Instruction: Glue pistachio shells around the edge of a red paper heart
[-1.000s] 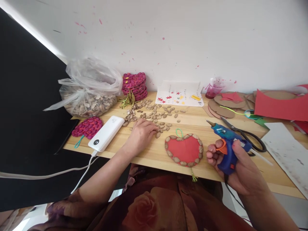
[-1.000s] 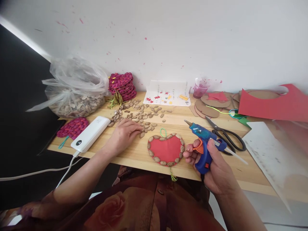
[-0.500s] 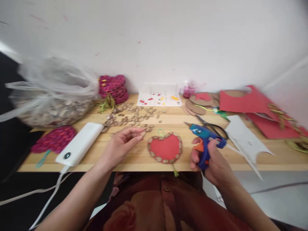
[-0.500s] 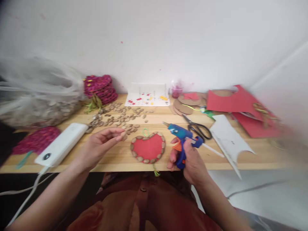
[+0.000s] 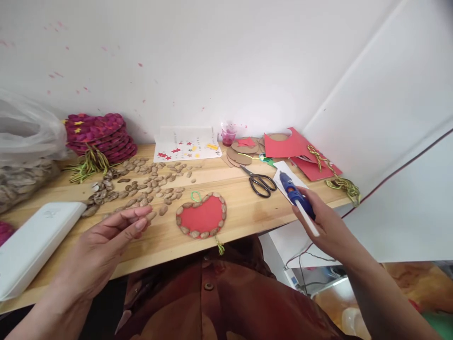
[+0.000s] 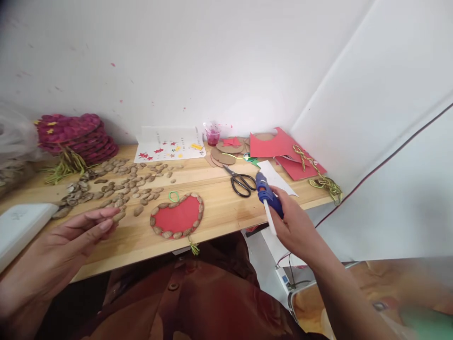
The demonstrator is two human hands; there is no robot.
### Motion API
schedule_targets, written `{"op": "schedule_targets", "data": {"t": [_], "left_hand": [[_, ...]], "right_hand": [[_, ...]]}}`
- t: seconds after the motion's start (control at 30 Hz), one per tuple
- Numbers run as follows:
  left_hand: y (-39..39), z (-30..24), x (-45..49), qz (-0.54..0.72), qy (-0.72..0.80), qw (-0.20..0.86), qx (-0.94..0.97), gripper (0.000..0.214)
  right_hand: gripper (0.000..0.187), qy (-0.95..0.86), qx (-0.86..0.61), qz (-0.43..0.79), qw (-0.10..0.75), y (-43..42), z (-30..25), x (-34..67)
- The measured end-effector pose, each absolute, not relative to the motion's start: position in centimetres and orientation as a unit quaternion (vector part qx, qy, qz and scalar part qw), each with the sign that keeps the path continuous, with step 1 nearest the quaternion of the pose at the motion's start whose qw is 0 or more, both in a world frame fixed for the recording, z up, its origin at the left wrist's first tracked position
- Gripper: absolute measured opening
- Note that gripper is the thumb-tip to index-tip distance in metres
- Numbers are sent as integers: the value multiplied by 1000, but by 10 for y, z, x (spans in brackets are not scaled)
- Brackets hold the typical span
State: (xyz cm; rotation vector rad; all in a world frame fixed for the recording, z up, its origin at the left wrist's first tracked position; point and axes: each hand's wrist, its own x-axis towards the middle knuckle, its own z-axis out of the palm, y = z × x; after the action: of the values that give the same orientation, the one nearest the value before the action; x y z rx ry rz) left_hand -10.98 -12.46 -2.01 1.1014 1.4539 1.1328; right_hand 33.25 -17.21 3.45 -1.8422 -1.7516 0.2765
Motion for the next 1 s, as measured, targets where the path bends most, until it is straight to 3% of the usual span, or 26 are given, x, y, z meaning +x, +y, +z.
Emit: {"op": "schedule_targets", "data": {"t": [0.17, 0.27, 0.63, 1.0], "left_hand": [[-134, -22, -115, 467, 605, 497, 411, 42], [-143, -23, -117, 467, 590, 531, 390, 38], [-161, -19, -107, 462, 547, 625, 310, 53], [-161, 3, -83, 450, 515, 669, 291, 46]], "right_hand": [[61, -669, -728, -77, 126, -147, 14, 381], [62, -647, -750, -94, 100, -129, 2, 398], [58, -640, -763, -83, 26, -114, -14, 396], [51, -623, -775, -106, 19, -123, 20, 359]]}}
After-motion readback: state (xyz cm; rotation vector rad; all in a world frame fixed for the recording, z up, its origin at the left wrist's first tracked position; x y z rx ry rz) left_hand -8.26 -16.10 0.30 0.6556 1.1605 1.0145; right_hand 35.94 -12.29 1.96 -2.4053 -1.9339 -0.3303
